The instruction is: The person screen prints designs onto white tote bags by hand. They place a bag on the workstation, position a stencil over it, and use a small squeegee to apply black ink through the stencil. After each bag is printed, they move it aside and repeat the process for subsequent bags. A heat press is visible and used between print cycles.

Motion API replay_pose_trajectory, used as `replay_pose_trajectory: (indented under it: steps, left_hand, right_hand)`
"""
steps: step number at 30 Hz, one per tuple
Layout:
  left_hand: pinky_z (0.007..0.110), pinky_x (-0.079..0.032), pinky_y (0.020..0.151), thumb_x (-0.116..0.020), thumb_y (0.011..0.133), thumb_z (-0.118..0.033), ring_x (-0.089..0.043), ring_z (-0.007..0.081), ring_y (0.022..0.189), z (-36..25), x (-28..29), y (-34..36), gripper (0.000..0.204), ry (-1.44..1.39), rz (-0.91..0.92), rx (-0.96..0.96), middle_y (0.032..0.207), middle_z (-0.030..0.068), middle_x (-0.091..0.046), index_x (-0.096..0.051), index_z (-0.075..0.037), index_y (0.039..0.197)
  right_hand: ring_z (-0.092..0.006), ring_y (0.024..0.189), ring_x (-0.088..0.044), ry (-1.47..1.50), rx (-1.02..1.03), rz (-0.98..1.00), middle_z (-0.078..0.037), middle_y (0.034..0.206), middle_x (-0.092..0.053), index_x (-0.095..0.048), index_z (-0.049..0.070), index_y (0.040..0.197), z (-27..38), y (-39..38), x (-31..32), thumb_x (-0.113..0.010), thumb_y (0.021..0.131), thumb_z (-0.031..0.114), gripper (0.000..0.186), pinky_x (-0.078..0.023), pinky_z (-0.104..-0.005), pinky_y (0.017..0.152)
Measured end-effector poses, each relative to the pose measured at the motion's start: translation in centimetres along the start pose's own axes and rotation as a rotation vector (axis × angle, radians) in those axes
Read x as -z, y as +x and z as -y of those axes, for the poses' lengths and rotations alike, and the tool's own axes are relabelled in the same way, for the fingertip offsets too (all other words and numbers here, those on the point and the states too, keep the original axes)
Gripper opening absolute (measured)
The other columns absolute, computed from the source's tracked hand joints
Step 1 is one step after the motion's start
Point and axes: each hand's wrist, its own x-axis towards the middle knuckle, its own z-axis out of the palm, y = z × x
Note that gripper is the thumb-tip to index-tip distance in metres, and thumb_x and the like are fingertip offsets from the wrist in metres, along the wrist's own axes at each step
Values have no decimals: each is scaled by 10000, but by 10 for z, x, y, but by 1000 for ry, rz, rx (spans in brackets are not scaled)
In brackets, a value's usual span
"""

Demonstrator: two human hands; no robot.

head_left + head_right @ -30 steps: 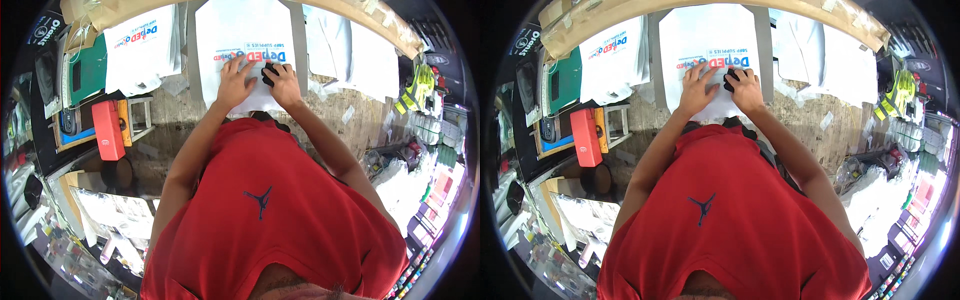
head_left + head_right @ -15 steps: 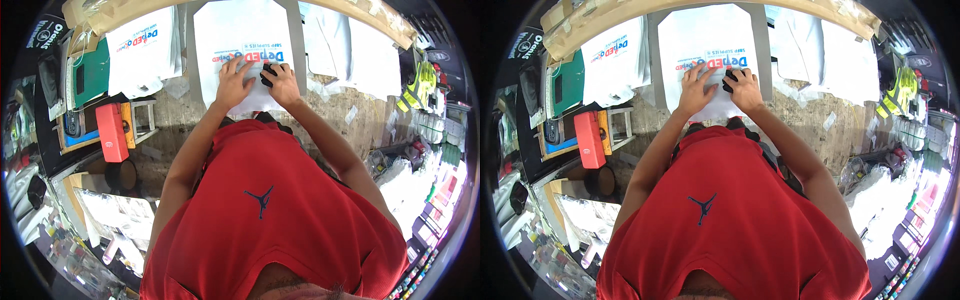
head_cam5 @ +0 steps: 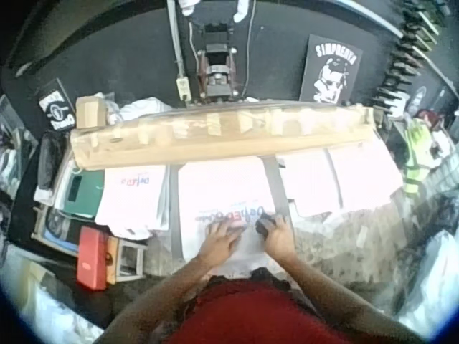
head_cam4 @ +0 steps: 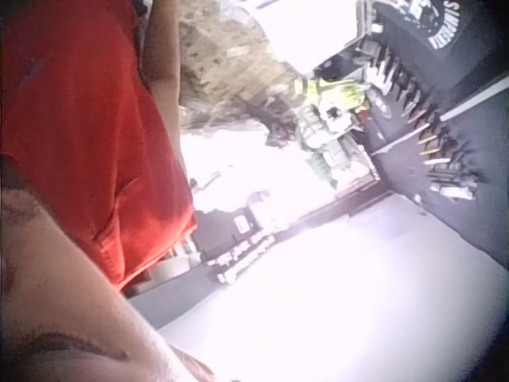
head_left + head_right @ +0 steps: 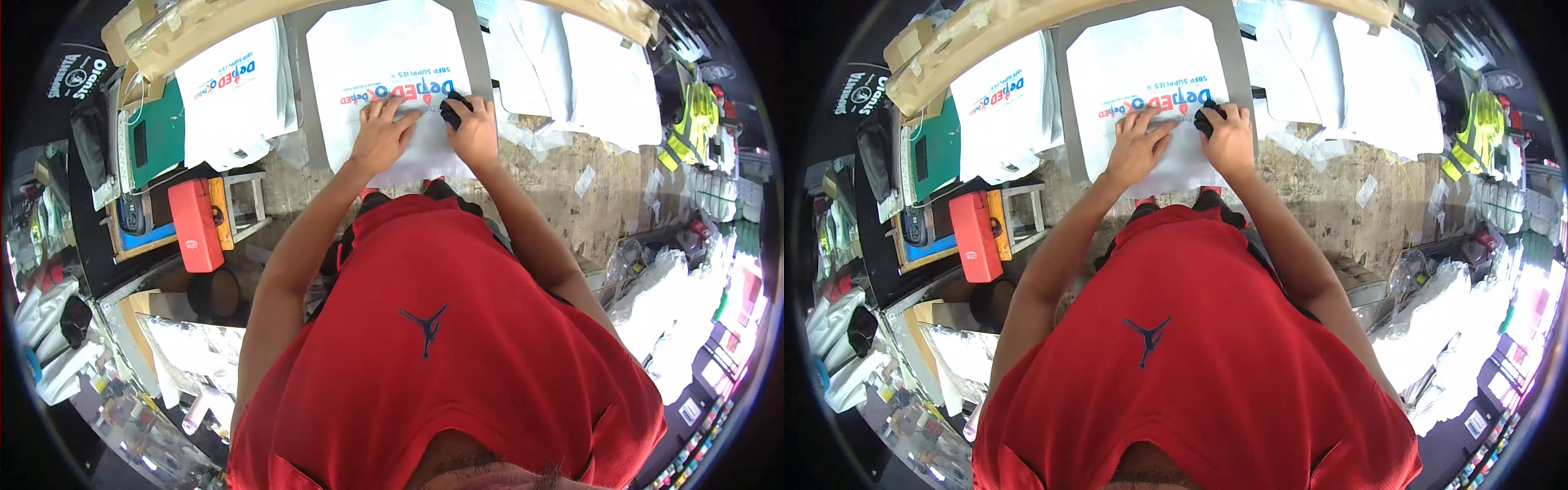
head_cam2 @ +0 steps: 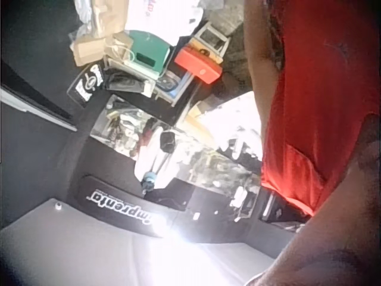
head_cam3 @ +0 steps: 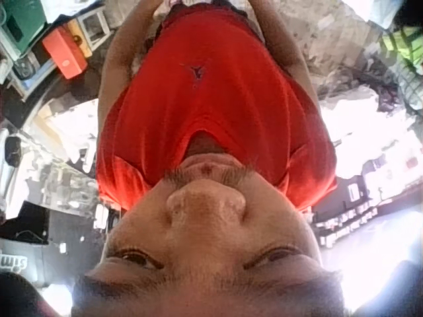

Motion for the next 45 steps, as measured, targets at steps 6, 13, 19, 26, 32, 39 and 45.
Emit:
replay_pose_trajectory:
  steps: [6,13,19,26,32,39,45]
  left_hand:
    - [461,-441,927,-746,814,-197,-595,262,1037,8,4,35,132,-255,-38,45,1093,56,-637,-743,-140,932]
    - [409,-547,712,-826,697,-150,-685,313,750,7,-3,67,131,-322,134,240,808,129,-701,-748,-66,759]
    - [352,-568,699,-827,702,-140,-715,278,717,7,-1,78,137,-190,210,262,768,148,-717,-755,-46,770]
    - [394,-577,734,-748,706,-104,-714,327,740,3,5,83,58,-189,266,317,769,141,-721,-778,-100,755]
    - [362,-578,764,-808,712,-155,-722,298,757,9,0,82,121,-144,201,258,806,147,-728,-783,-77,801]
    - [347,-577,793,-807,691,-167,-723,290,774,8,13,88,127,-231,356,355,796,139,-731,-788,-85,787]
    - [351,-577,785,-819,680,-182,-720,292,764,8,11,91,129,-195,340,336,805,134,-736,-786,-86,760]
  right_hand:
    - [-368,973,-576,151,4,-127,-148,1061,-627,-728,96,1046,-14,-1,-5,-765,692,82,356,-501,-439,869]
    - [-353,959,-587,229,-43,-176,-142,1056,-635,-735,105,1021,-18,-4,-8,-768,679,111,344,-511,-424,866]
    - [-346,978,-576,249,-67,-168,-122,1053,-637,-730,110,1016,-23,-5,-8,-757,700,140,318,-506,-423,880]
    - [-345,996,-570,267,-78,-159,-114,1071,-634,-728,114,1016,-25,-5,-8,-763,706,145,314,-504,-424,896]
    - [-344,1003,-570,274,-76,-147,-113,1084,-631,-726,110,1022,-24,-6,-6,-768,702,145,324,-506,-425,897]
    - [-347,988,-573,304,-68,-168,-118,1047,-636,-723,99,1020,-25,-6,-7,-767,700,144,326,-496,-426,903]
    - [-362,981,-577,341,-140,-250,-134,1038,-642,-717,75,1012,-28,-7,-11,-757,742,158,285,-488,-432,899]
